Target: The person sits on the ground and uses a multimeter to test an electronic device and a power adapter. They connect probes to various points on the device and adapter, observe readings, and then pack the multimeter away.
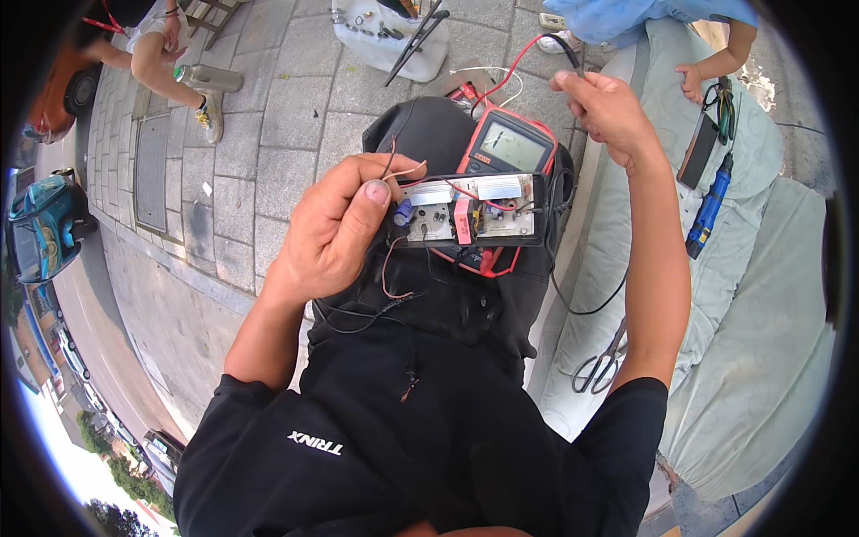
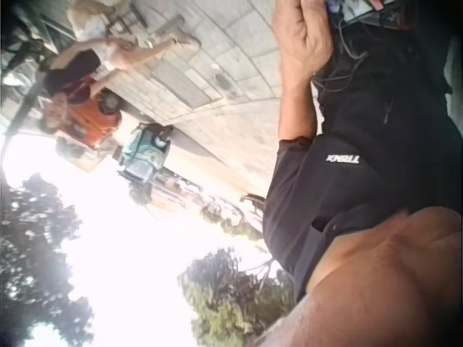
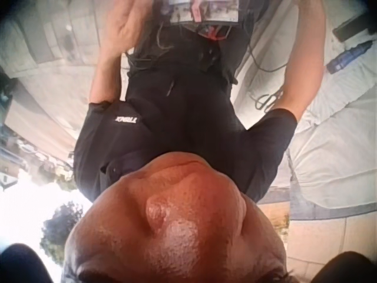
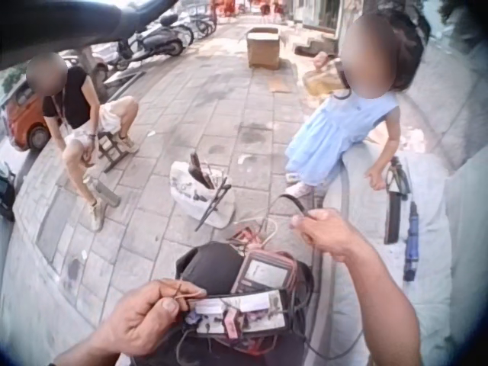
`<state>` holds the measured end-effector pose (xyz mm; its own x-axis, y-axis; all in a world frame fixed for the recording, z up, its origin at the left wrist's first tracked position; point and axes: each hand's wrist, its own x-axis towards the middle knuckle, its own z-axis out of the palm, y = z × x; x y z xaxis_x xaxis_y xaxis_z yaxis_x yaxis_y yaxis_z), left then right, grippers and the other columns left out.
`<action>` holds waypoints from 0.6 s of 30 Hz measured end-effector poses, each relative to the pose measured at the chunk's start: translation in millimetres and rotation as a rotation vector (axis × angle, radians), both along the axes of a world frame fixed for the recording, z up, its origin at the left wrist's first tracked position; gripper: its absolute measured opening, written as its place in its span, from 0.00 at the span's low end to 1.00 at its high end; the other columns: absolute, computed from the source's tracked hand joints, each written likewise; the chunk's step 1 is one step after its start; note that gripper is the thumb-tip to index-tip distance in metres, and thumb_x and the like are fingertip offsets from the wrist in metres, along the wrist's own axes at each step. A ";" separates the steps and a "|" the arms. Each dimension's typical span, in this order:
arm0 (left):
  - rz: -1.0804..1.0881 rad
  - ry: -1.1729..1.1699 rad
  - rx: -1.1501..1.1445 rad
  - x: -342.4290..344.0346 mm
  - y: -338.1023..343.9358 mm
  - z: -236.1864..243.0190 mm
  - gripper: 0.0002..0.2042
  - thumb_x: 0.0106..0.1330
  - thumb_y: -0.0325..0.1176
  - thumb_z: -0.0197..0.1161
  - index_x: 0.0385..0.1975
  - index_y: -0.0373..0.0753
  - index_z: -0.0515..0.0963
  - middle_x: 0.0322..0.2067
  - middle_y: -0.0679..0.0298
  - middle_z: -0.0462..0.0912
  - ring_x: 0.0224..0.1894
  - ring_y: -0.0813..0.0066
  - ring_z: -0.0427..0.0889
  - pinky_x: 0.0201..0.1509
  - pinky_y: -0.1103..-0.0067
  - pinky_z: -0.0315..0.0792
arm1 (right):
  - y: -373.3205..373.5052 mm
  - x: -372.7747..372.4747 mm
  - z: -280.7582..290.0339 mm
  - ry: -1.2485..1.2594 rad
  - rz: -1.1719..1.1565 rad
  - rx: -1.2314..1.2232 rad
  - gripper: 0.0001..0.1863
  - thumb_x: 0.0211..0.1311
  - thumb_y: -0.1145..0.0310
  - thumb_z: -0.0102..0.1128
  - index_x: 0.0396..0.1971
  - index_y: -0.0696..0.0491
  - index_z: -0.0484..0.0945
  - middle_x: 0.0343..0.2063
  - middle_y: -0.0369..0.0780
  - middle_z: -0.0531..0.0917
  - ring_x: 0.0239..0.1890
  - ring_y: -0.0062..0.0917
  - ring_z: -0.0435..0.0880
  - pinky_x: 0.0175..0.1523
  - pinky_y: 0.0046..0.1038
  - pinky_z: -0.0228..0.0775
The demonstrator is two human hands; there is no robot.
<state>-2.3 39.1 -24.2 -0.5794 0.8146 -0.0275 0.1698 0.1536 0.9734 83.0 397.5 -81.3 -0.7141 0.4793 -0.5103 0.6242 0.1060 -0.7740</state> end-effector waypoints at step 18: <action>0.040 -0.119 0.041 1.3 -14.4 -2.1 0.09 0.81 0.28 0.47 0.43 0.30 0.74 0.49 0.52 0.85 0.45 0.76 0.79 0.54 0.76 0.73 | 9.5 -43.6 -68.3 -0.301 0.355 -0.140 0.17 0.59 0.56 0.69 0.17 0.47 0.76 0.13 0.28 0.70 0.14 0.13 0.60 0.19 0.25 0.44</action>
<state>-1.0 24.6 -26.3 -0.6063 0.7926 -0.0648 0.0472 0.1173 0.9920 39.3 407.0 -149.5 -0.6314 0.1449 -0.7618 0.7671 0.2603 -0.5863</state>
